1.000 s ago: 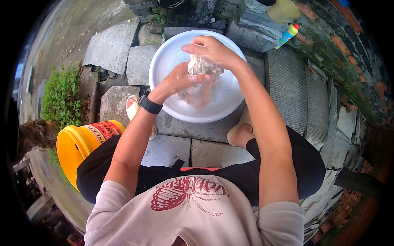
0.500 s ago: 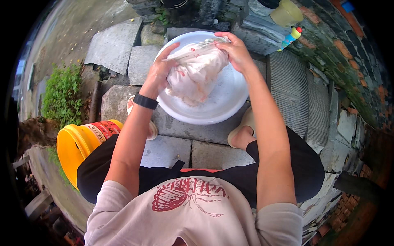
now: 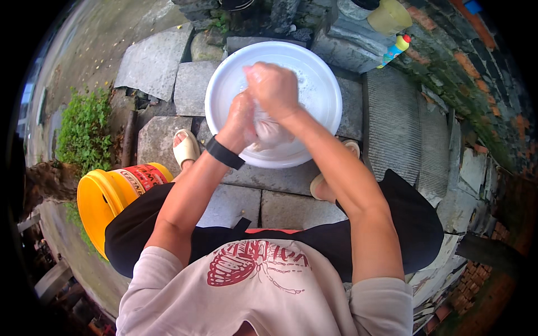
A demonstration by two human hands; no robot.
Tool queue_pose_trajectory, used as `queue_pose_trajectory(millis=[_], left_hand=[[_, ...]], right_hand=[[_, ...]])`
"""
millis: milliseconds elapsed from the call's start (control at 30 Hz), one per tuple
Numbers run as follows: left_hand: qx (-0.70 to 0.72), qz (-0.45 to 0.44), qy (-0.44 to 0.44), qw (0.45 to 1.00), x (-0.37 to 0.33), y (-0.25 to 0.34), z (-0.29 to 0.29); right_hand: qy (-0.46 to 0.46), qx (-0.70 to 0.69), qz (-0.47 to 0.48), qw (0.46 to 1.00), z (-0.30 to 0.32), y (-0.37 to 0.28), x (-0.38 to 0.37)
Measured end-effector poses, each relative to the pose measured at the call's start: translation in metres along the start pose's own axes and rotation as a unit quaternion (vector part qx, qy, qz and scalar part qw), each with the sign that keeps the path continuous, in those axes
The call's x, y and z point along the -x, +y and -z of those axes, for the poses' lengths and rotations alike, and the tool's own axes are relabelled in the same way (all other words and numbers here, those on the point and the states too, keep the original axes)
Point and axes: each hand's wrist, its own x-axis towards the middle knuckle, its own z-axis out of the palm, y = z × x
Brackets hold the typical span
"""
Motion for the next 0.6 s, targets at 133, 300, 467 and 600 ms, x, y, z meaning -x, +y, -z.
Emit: queue_pose_trajectory(millis=[133,300,467,600], left_hand=[[0.176,0.055,-0.129,0.974,-0.024,0.005,0.029],[-0.082,0.159,-0.15,0.972,0.016,0.039,-0.019],[-0.141,0.06,-0.177,0.972,0.024,0.078,-0.025],[-0.01,-0.053,-0.112,0.992,0.004,0.102,0.003]], right_hand=[[0.02,-0.065,0.094,0.993,-0.005,-0.034,0.006],[-0.107,-0.113,-0.254,0.955,0.026,0.016,-0.027],[-0.306,-0.431,-0.257,0.809,0.049,0.035,-0.025],[-0.438,-0.241,-0.24,0.832,0.037,0.065,-0.005]])
